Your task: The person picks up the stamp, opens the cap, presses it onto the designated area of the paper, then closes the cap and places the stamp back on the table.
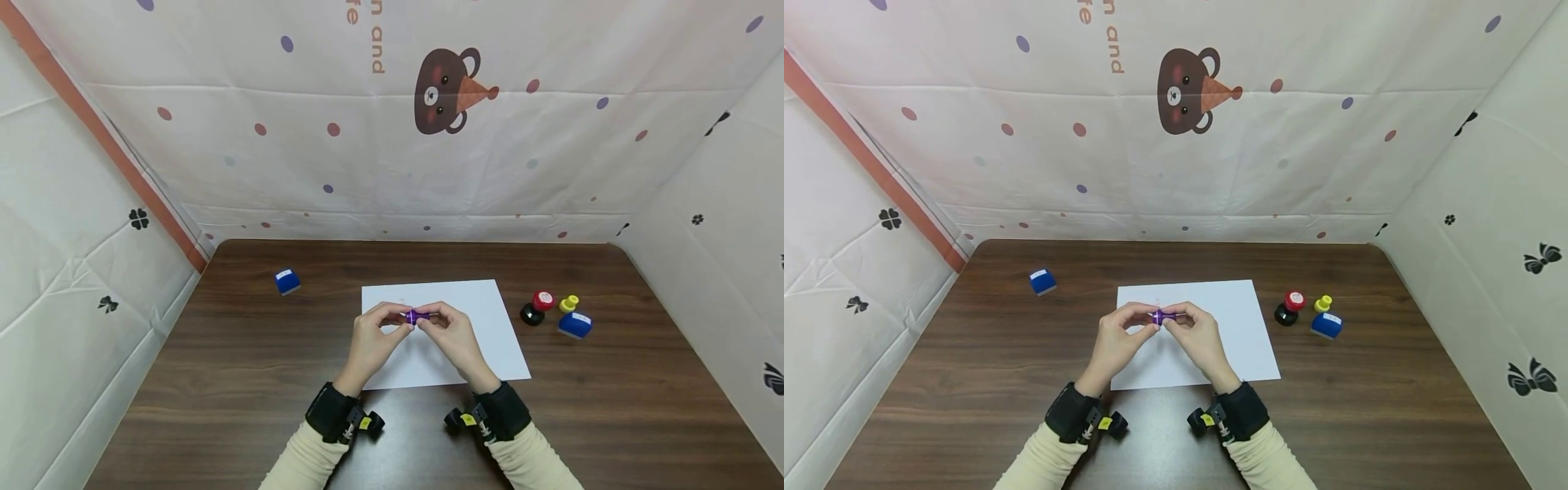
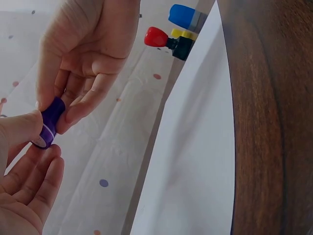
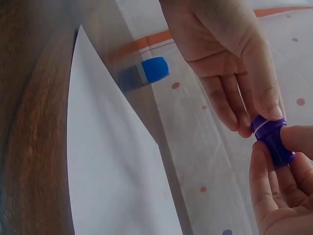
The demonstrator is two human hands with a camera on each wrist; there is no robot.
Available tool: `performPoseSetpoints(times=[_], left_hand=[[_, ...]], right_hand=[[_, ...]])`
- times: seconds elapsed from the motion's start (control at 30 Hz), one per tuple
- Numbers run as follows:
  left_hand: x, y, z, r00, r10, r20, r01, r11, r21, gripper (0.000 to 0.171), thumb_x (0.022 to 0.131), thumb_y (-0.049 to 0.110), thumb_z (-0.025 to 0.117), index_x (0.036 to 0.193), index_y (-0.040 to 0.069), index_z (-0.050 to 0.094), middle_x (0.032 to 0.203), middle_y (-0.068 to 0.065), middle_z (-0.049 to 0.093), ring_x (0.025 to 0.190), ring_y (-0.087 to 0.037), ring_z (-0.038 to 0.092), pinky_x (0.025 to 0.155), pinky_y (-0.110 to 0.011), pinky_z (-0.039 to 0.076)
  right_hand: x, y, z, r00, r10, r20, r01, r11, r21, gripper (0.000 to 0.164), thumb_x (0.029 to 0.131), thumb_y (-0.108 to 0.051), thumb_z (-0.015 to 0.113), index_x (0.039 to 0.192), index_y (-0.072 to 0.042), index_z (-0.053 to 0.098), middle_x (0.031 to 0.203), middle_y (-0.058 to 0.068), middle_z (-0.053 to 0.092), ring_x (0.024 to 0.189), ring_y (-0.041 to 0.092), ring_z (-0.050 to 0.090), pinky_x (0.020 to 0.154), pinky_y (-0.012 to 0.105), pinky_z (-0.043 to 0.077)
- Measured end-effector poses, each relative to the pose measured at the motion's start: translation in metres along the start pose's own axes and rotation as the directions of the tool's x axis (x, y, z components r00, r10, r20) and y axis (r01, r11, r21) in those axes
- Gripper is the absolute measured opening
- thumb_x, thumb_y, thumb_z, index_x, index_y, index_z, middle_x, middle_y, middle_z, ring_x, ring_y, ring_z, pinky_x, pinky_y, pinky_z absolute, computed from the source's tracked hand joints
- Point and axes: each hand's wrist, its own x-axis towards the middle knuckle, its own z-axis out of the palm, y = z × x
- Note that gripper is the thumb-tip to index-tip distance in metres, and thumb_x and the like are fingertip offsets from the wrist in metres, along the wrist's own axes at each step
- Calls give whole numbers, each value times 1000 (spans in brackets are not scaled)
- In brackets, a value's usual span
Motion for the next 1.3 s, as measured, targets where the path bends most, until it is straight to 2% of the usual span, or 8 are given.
performPoseSetpoints(times=[0.1,0.17,0.43,0.63,0.83,1.03,1.3], left_hand=[[0,-14,2,1000,12,-12,-12,1000,8,24,73,-2,74,96,4,69,92,-10,68,78,-23,66,72,-36,56],[0,-16,2,1000,21,-14,-21,1000,8,24,74,1,74,96,8,69,93,-7,68,78,-19,66,71,-33,56],[1,-16,-1,998,66,19,-67,997,32,24,75,5,74,98,10,68,93,-2,67,77,-12,65,70,-23,55],[3,-16,-2,993,99,64,-107,986,124,26,75,8,75,99,10,67,95,-2,67,81,-13,64,72,-23,55],[4,-15,-3,985,149,87,-163,970,183,31,73,12,77,102,9,66,96,-2,65,82,-14,64,75,-25,55],[3,-14,-1,978,182,99,-201,950,238,38,71,13,79,106,10,64,97,-1,65,83,-12,63,75,-23,53],[3,-15,1,978,174,111,-199,941,274,41,71,13,79,108,9,62,91,-1,67,82,-11,64,74,-22,53]], right_hand=[[0,0,2,1000,-1,-8,1,1000,-1,19,86,-5,63,104,0,64,103,14,63,90,23,61,76,17,51],[0,-1,2,1000,-2,-11,2,1000,-9,19,86,-5,63,104,-1,64,102,13,64,90,22,61,76,17,51],[-1,-6,1,1000,1,-13,-1,998,-59,19,86,-4,62,104,-1,64,100,12,64,86,20,59,73,15,50],[-2,-8,-1,1000,-12,-16,11,994,-110,19,87,-4,61,106,0,64,101,13,64,88,22,60,74,14,50],[-4,-5,-2,995,-102,-21,97,979,-179,21,85,-3,64,106,-2,66,101,12,63,87,21,60,74,15,50],[-6,-4,-1,981,-191,-6,187,965,-186,21,84,-2,65,105,-2,67,98,12,62,86,18,58,75,17,51],[-7,-8,0,979,-205,0,200,957,-211,25,83,1,64,108,0,65,100,15,62,87,23,60,75,23,53]])
